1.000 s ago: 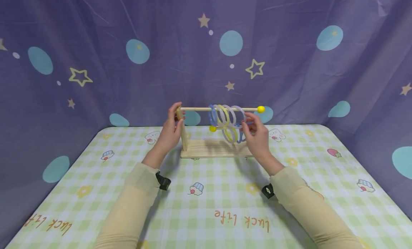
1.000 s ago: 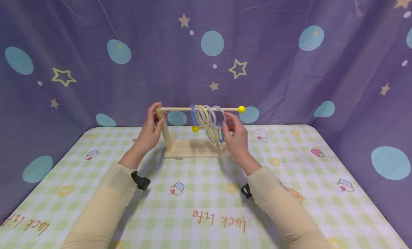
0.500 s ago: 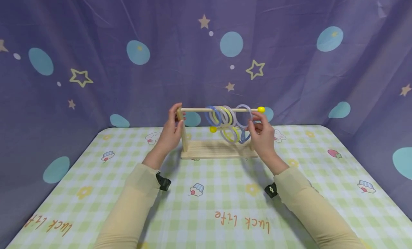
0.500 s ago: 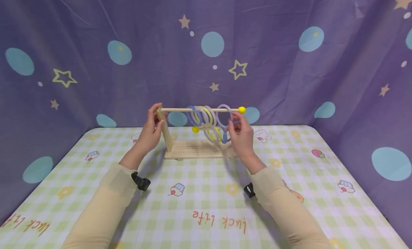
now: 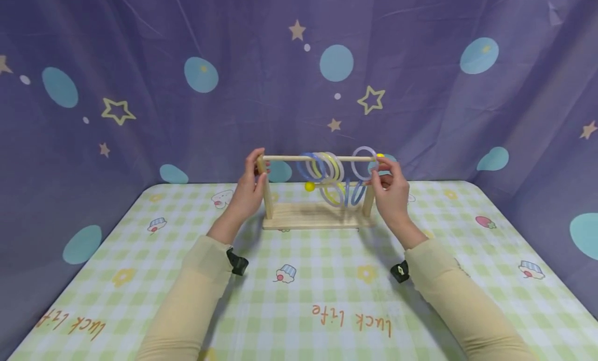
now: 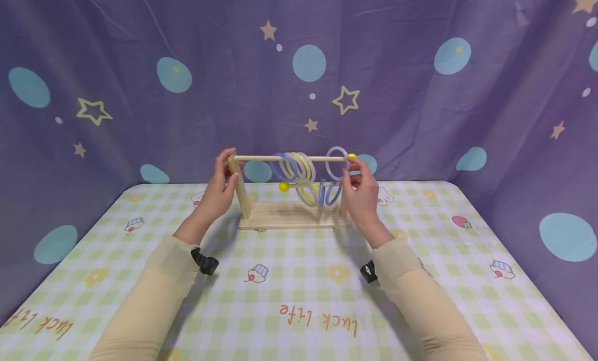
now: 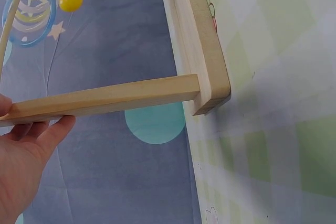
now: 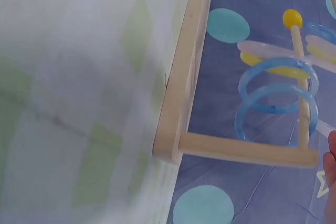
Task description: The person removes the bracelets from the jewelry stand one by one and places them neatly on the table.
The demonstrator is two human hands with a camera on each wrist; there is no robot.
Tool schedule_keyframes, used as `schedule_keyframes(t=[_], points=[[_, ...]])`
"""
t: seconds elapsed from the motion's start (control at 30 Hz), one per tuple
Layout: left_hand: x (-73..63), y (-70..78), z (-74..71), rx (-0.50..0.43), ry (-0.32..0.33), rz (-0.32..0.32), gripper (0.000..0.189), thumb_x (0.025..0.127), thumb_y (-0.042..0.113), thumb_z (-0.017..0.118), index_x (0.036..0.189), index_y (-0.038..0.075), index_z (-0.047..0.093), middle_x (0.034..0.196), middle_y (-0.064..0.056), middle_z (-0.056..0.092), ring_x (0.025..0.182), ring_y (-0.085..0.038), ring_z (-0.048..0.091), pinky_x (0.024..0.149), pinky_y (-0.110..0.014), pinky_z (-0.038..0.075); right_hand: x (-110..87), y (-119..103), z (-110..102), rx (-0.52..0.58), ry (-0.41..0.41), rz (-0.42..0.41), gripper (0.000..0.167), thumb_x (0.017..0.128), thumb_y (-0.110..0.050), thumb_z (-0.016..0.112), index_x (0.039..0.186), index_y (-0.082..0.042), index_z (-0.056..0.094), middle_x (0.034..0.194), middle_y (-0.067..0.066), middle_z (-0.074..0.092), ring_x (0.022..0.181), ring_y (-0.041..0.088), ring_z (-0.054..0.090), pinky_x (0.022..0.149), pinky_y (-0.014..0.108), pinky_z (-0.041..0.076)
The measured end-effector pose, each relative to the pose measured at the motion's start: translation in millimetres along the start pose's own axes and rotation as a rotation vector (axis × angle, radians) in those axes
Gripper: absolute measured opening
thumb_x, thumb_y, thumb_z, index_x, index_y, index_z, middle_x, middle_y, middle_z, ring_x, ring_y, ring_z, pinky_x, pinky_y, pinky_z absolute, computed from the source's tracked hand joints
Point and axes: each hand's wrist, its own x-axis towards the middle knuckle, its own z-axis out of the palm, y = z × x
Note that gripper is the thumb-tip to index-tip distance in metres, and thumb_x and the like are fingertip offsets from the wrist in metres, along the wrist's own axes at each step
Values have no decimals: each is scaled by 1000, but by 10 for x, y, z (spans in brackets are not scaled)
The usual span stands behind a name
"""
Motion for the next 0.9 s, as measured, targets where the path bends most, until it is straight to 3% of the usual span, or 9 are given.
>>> schedule_keyframes(t=[0.2,0.6,0.9], points=[[14,5,1,4,2,1,51,103,-2,37,147,15,18,130,-28,47,120,-38,51,96,-46,49,12,38,-67,-15,30,25,28,90,16,55,118,16,53,97,32,59,65,9,62,58,14,51],[7,6,-1,9,7,10,52,103,-2,37,148,15,18,129,-28,47,119,-38,52,95,-46,49,34,121,-266,-52,59,18,27,89,17,53,117,17,52,95,32,57,65,0,60,57,9,47],[7,-14,4,3,12,6,52,102,-3,38,147,15,19,128,-27,49,119,-38,53,96,-45,49,22,108,-522,-70,58,29,29,90,15,53,119,16,51,94,25,56,65,-5,59,60,7,47]])
